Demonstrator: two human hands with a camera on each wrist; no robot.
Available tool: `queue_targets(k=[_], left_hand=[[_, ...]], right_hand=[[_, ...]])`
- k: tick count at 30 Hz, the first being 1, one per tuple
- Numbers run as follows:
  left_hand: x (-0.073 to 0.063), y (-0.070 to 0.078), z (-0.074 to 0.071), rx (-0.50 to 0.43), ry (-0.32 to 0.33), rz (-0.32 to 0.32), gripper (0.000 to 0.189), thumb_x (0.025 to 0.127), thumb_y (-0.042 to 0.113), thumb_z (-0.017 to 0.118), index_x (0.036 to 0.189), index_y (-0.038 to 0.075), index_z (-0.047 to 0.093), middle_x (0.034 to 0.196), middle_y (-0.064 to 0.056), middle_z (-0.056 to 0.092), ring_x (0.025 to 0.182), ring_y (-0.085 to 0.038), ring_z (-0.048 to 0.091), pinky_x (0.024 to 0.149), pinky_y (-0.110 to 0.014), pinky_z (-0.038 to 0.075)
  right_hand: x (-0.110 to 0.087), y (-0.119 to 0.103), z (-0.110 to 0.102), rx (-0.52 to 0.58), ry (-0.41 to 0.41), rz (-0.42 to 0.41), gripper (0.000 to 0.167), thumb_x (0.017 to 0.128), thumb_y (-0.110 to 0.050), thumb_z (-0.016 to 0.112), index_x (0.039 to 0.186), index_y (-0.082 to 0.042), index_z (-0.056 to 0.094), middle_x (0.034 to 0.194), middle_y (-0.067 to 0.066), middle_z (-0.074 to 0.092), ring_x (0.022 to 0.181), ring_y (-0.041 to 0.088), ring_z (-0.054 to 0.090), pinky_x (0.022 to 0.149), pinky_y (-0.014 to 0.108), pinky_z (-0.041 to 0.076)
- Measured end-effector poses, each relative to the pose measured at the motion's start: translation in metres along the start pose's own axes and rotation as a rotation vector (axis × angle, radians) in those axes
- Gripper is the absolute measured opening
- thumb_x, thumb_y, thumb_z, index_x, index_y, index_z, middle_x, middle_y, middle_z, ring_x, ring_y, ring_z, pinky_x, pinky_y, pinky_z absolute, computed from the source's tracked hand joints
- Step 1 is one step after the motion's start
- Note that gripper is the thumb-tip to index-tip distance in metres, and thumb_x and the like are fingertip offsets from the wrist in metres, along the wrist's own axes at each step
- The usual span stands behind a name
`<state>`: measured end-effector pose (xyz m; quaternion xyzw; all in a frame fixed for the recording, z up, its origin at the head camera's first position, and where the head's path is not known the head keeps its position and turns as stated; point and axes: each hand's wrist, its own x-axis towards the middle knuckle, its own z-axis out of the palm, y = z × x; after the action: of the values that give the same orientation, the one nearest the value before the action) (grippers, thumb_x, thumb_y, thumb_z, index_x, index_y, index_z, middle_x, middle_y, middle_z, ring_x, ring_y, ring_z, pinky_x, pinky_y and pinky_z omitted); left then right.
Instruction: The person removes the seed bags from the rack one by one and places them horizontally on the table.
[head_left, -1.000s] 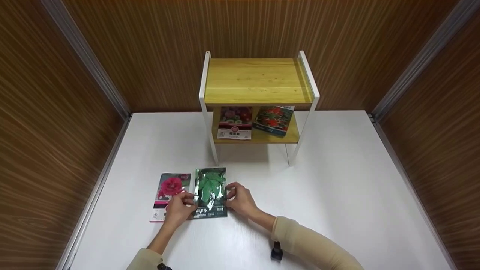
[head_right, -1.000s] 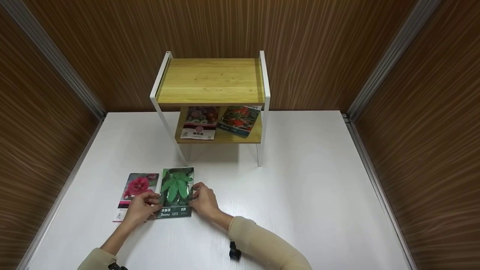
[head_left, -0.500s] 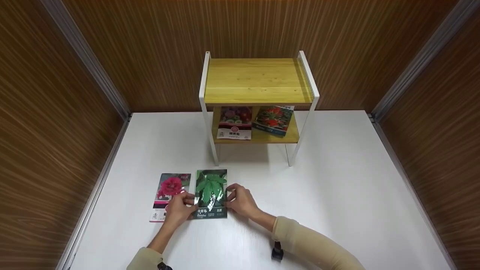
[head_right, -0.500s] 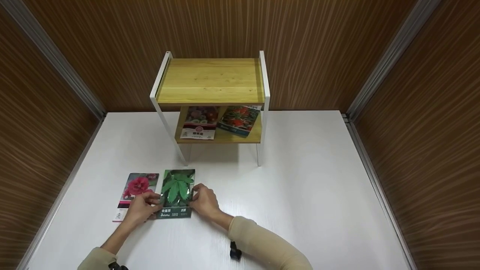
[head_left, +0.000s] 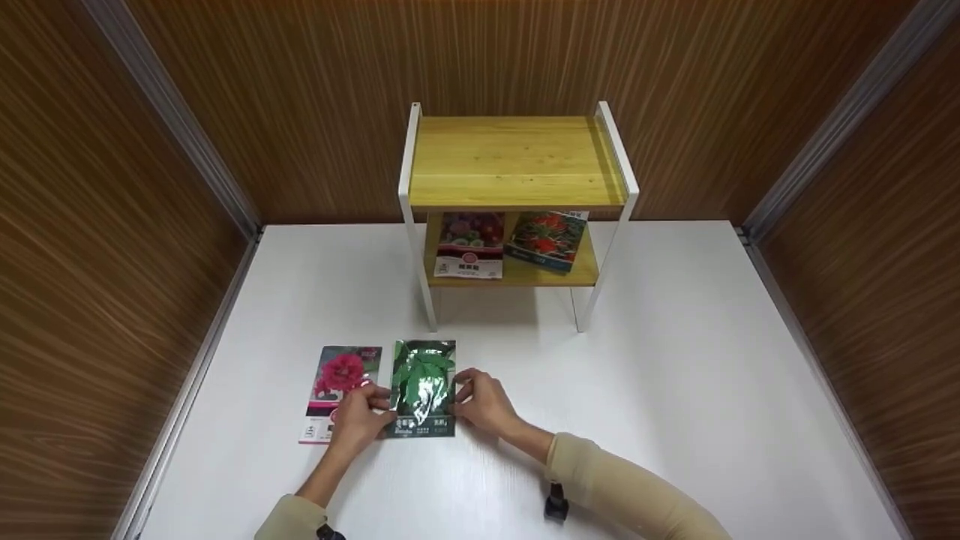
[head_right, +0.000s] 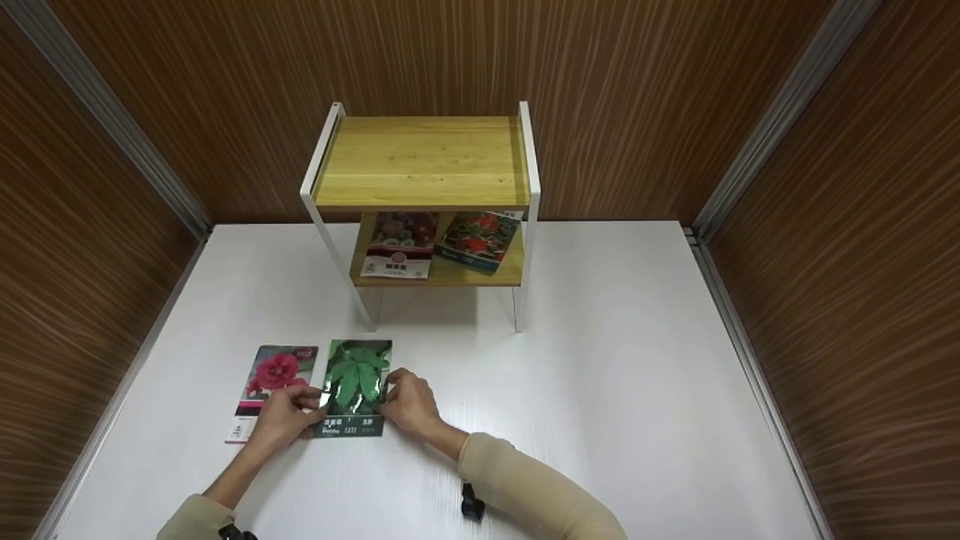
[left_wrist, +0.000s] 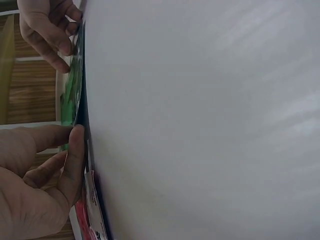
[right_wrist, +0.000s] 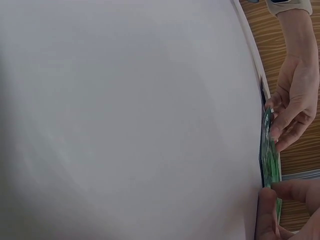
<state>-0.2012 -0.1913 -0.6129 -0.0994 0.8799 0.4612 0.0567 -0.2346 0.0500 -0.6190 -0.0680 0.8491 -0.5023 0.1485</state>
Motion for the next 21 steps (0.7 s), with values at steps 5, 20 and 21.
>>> queue_targets(k=[5,20,21], left_hand=[[0.0004,-0.0005,0.0007,0.043,0.017,0.038,0.032,0.078,-0.005,0.082,0.109,-0.005,0.075,0.093,-0.016,0.075,0.083,-0.021,0.07,0.064,-0.028,0.061],[-0.006,0.0044,0.0028,0.123,0.074,0.117,0.026,0.082,0.002,0.084,0.107,-0.003,0.077,0.088,-0.011,0.075,0.084,-0.022,0.069,0.075,-0.035,0.055],[-0.0064,0.0053,0.0025,0.127,0.08,0.12,0.025,0.082,0.003,0.084,0.106,-0.002,0.078,0.087,-0.011,0.075,0.084,-0.022,0.069,0.075,-0.036,0.055]], right_hand=[[-0.0001,-0.0003,-0.0009,0.011,-0.005,0.008,0.047,0.083,0.001,0.081,0.127,0.006,0.064,0.085,0.009,0.078,0.053,0.003,0.06,0.057,0.02,0.055],[-0.0006,0.0034,-0.0045,0.117,-0.018,0.027,0.043,0.084,0.002,0.076,0.125,0.006,0.066,0.086,0.011,0.076,0.057,0.007,0.065,0.056,0.024,0.06],[-0.0011,0.0035,-0.0046,0.128,-0.02,0.029,0.042,0.084,0.002,0.076,0.125,0.006,0.066,0.086,0.01,0.076,0.057,0.008,0.065,0.056,0.024,0.06]])
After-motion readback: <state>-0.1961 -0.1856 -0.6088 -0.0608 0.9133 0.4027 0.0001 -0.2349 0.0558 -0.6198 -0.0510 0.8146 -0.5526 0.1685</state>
